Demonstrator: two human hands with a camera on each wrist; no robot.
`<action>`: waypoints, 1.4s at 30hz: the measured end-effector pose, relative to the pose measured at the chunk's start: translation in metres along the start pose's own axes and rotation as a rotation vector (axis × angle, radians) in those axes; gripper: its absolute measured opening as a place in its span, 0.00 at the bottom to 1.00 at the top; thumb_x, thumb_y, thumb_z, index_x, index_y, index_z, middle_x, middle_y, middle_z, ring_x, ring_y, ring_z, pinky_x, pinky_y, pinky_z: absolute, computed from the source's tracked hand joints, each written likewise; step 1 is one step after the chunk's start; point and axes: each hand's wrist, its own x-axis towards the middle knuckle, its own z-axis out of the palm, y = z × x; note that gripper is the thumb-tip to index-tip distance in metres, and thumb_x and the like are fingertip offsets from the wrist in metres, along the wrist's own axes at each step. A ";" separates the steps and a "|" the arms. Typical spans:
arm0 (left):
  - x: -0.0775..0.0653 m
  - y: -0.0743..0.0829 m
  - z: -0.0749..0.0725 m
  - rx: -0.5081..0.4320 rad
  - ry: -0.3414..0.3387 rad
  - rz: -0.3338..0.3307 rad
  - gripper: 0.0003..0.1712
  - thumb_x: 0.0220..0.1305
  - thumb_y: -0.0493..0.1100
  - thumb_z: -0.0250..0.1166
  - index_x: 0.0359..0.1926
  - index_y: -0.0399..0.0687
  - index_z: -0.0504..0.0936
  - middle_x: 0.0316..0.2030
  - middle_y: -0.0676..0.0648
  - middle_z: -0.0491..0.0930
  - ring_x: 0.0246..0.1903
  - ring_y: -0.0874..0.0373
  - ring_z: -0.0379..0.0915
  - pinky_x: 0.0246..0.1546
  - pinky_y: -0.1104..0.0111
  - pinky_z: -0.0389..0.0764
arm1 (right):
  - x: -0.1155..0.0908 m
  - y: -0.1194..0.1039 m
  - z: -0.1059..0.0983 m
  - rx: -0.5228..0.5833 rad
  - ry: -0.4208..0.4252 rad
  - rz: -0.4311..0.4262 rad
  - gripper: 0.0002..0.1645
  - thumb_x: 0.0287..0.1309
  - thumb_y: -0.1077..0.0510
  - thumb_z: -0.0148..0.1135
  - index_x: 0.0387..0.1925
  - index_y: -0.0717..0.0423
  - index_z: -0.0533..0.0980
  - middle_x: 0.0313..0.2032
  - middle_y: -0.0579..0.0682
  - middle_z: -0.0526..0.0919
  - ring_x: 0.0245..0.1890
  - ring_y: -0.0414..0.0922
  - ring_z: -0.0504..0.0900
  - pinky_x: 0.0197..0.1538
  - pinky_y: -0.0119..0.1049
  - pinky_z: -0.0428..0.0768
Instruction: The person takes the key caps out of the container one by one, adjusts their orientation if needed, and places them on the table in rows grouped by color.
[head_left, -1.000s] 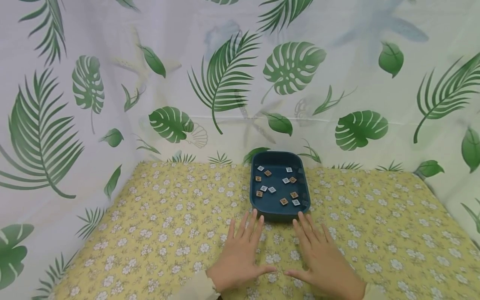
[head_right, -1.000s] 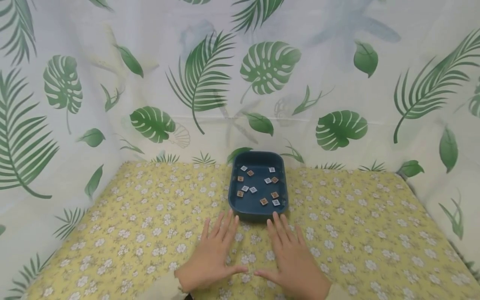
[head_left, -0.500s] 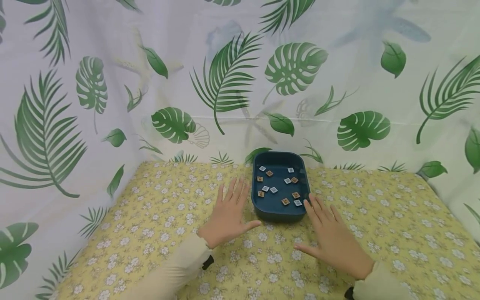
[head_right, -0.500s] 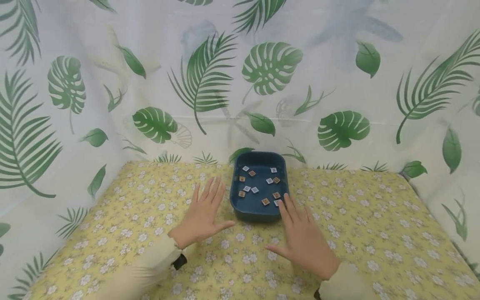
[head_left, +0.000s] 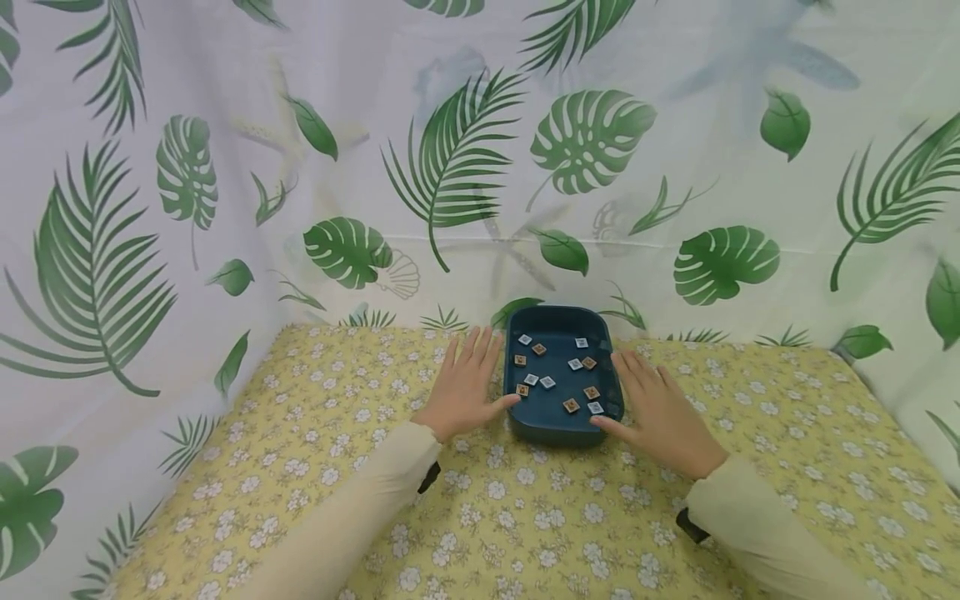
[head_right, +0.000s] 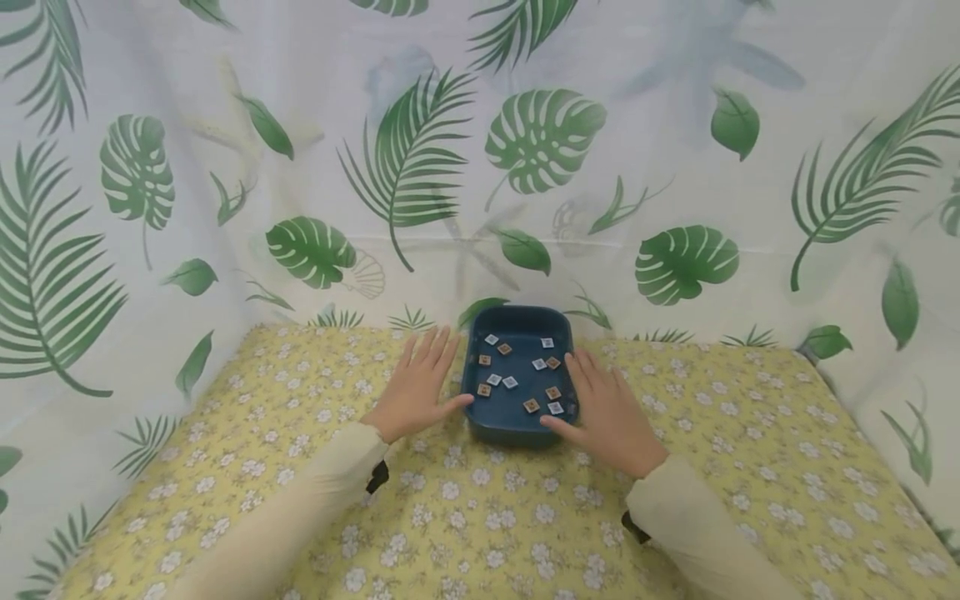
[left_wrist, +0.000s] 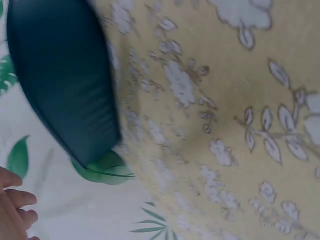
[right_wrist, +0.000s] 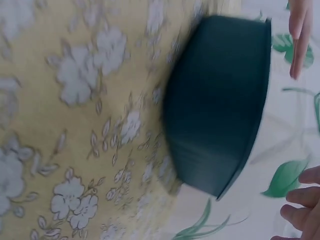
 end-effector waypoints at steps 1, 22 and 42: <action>0.003 -0.001 0.002 -0.002 -0.005 -0.010 0.52 0.62 0.70 0.48 0.74 0.45 0.40 0.74 0.42 0.38 0.74 0.49 0.30 0.72 0.51 0.37 | 0.004 0.003 0.001 0.007 -0.006 0.010 0.57 0.56 0.31 0.53 0.71 0.66 0.47 0.71 0.66 0.49 0.71 0.62 0.50 0.67 0.62 0.50; 0.029 -0.003 0.037 0.056 0.056 -0.092 0.30 0.65 0.62 0.51 0.56 0.45 0.74 0.54 0.44 0.76 0.60 0.48 0.68 0.63 0.55 0.64 | 0.029 0.026 0.030 0.057 -0.116 0.129 0.53 0.60 0.35 0.52 0.70 0.68 0.48 0.71 0.68 0.49 0.71 0.64 0.49 0.68 0.63 0.48; 0.032 0.005 0.035 0.103 -0.005 -0.107 0.21 0.64 0.57 0.52 0.50 0.51 0.72 0.41 0.47 0.79 0.39 0.52 0.73 0.44 0.59 0.73 | 0.038 0.027 0.023 0.100 -0.119 0.100 0.52 0.60 0.36 0.53 0.70 0.68 0.50 0.69 0.69 0.52 0.68 0.65 0.54 0.66 0.62 0.54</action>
